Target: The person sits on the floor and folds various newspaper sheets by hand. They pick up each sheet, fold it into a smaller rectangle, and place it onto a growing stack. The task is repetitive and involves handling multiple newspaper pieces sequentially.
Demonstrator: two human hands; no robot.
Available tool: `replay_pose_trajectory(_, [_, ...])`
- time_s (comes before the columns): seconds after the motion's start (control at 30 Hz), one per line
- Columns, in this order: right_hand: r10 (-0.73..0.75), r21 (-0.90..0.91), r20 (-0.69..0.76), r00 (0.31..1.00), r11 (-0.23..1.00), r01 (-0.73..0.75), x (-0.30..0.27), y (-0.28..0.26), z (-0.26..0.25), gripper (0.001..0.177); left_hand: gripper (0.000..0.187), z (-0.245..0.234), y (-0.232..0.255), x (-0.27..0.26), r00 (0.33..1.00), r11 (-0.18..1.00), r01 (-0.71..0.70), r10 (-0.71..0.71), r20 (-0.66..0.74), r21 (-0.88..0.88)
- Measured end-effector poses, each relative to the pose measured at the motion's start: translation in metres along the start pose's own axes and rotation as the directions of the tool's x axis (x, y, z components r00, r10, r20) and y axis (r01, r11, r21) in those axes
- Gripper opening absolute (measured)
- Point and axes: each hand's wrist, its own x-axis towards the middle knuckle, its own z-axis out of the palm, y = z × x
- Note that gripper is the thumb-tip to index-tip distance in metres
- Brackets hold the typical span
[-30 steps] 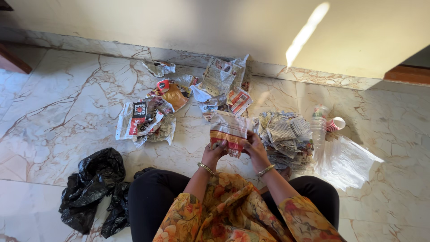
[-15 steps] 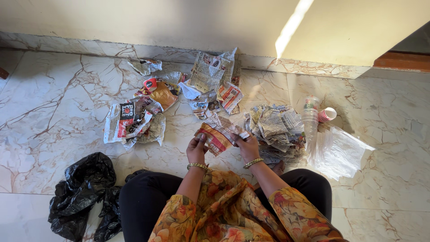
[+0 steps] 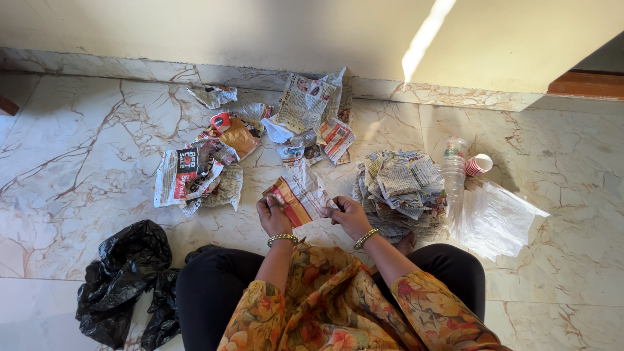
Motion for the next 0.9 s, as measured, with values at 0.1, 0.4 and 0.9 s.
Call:
replay_pose_trajectory(0.1, [0.012, 0.012, -0.009, 1.0, 1.0, -0.012, 0.001, -0.001, -0.001, 0.028, 0.017, 0.003, 0.025, -0.007, 0.998, 0.984, 0.06, -0.057, -0.023, 0.171])
replay_pose_trajectory(0.4, [-0.088, 0.16, -0.004, 0.996, 0.983, 0.088, 0.009, 0.005, -0.004, 0.038, 0.023, 0.017, 0.082, -0.027, 0.98, 0.86, -0.185, 0.125, 0.156, 0.475])
replay_pose_trajectory(0.9, [-0.069, -0.075, -0.187, 0.98, 0.996, 0.056, 0.007, 0.002, 0.002, 0.027, 0.029, 0.02, 0.084, -0.034, 0.965, 0.852, -0.191, 0.071, 0.252, 0.488])
